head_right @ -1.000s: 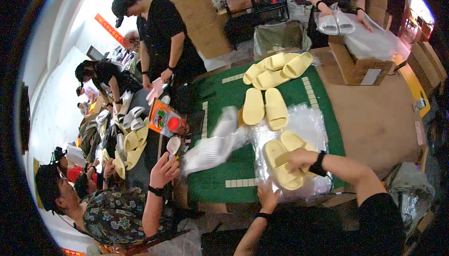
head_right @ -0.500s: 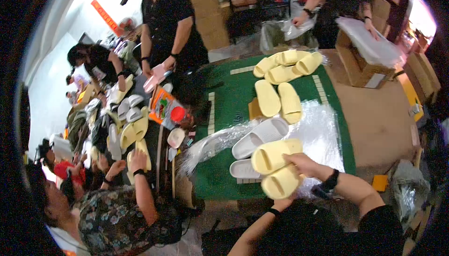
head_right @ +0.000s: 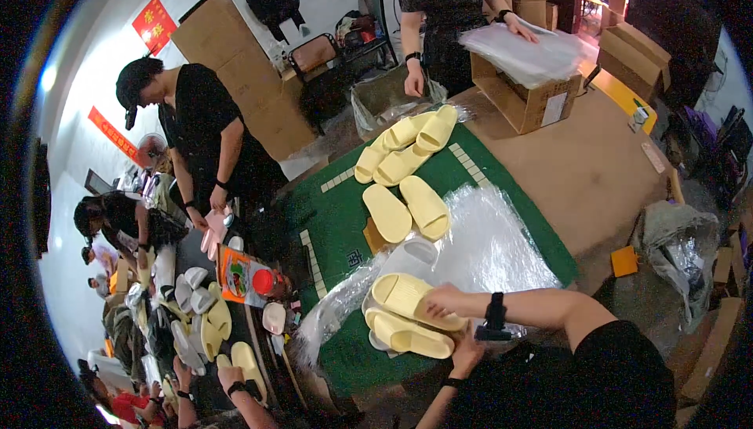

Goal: Processing and packaging various types of footwear at a workstation.

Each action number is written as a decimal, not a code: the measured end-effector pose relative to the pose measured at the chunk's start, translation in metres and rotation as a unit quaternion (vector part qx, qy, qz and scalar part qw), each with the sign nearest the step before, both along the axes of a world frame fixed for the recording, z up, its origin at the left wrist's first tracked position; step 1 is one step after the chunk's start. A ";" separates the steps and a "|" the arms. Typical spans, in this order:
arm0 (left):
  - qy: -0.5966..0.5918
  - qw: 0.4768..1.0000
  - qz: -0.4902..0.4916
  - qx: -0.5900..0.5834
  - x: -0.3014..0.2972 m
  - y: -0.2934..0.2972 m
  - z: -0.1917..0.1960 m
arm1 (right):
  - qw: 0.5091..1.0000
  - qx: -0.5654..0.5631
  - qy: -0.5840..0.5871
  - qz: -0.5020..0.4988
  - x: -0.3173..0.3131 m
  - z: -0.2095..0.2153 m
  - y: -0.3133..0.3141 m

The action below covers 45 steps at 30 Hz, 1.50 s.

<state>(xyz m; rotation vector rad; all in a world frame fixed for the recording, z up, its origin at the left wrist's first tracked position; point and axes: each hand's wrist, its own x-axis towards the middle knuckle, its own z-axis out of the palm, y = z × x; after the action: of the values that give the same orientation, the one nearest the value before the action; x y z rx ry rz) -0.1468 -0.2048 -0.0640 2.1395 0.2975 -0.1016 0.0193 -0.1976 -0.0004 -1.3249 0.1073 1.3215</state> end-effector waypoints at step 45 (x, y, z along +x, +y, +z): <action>0.135 0.942 -0.070 0.300 -0.006 -0.015 -0.024 | 0.856 0.373 -0.183 -0.306 0.350 0.143 0.012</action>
<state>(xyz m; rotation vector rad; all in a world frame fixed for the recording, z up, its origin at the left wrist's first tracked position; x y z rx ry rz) -0.1524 -0.2201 -0.0880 2.7585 0.3692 -0.4370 0.3692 -0.1860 0.1431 -0.7376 -0.2204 0.4508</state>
